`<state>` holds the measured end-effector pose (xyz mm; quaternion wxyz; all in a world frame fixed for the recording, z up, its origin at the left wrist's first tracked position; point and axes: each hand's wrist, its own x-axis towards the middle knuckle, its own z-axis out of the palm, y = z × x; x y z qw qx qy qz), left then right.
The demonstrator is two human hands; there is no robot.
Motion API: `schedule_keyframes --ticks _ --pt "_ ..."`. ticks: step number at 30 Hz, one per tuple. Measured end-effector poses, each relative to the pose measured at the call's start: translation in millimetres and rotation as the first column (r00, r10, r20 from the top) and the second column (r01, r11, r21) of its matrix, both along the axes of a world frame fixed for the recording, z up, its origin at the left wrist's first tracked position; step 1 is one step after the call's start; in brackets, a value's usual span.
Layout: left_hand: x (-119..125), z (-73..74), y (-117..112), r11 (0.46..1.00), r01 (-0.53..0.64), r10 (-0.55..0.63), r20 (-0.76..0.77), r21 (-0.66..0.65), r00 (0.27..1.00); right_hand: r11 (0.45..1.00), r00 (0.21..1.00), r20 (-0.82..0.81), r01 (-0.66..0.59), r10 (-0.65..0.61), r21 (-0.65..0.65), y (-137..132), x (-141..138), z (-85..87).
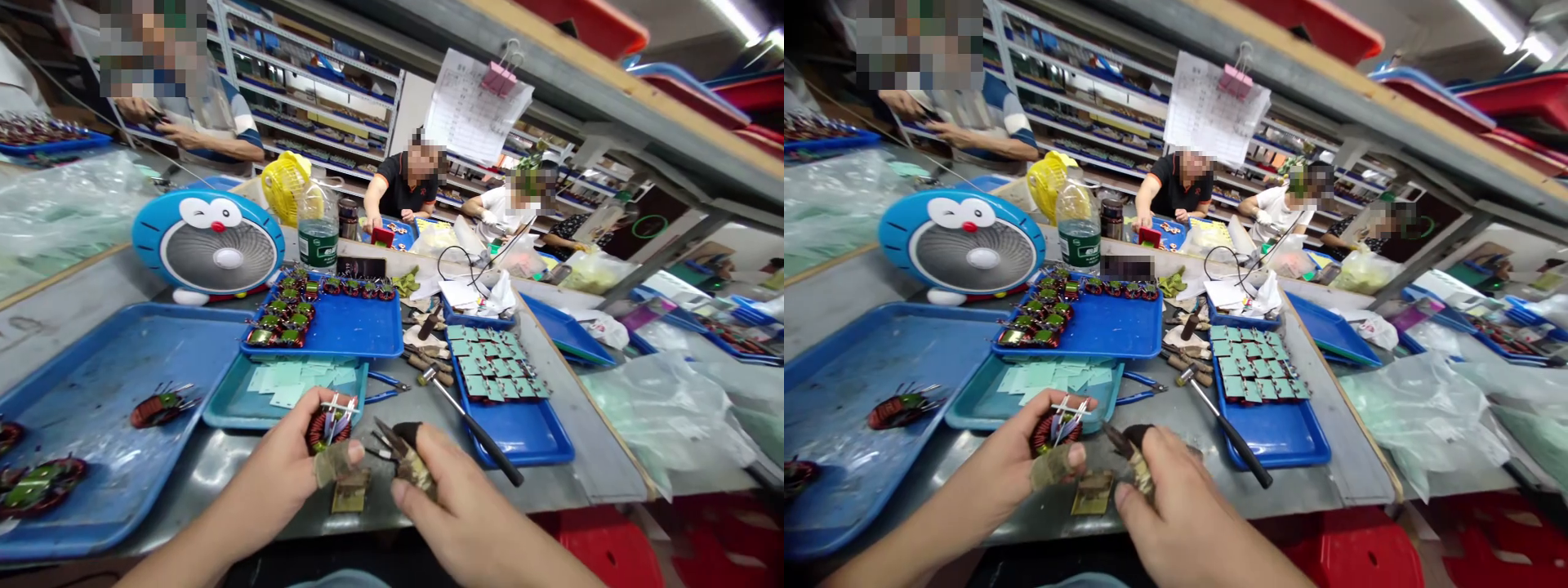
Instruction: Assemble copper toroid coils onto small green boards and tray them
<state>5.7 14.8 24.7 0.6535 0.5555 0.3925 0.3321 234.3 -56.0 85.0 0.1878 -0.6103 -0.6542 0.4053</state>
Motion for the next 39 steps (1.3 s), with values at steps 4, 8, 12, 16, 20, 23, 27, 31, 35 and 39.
schedule_keyframes --ticks 4,8,12,16,20,23,27,31,35,39 --pt "5 4.1 -7 0.999 0.012 -0.012 0.004 -0.035 1.000 0.992 0.974 0.197 -0.121 0.111 0.041 7 -11 12.5" --pt "7 5.5 -10 1.000 -0.026 0.026 -0.047 0.007 0.999 0.975 0.948 0.281 -0.186 0.146 0.121 10 -17 8.9" --pt "3 2.1 -10 0.997 -0.006 0.016 -0.133 0.079 0.991 0.971 0.941 0.289 -0.215 0.178 0.103 14 -17 13.4" --pt "-1 0.3 -10 0.982 0.016 0.030 -0.239 0.190 0.971 0.967 0.929 0.312 -0.237 0.199 0.090 18 -16 20.6" --pt "-2 3.6 -8 0.952 0.034 0.058 -0.290 0.303 0.955 0.963 0.918 0.334 -0.256 0.214 0.088 18 -17 23.5" --pt "-4 6.6 -7 0.954 0.075 0.020 -0.311 0.291 0.950 0.962 0.912 0.348 -0.261 0.219 0.081 17 -17 23.9" --pt "-6 8.5 -7 0.962 0.163 -0.084 -0.330 0.219 0.940 0.959 0.910 0.344 -0.273 0.231 0.078 16 -16 22.8" --pt "-6 8.8 -10 0.966 0.148 -0.078 -0.306 0.214 0.949 0.946 0.904 0.349 -0.303 0.247 0.118 13 -15 22.3" --pt "-6 6.9 -12 0.964 0.125 -0.058 -0.275 0.234 0.960 0.932 0.891 0.380 -0.326 0.247 0.161 8 -15 22.2" --pt "-6 3.1 -7 0.931 0.124 -0.060 -0.191 0.343 0.980 0.943 0.901 0.369 -0.298 0.227 0.149 3 -19 18.1"
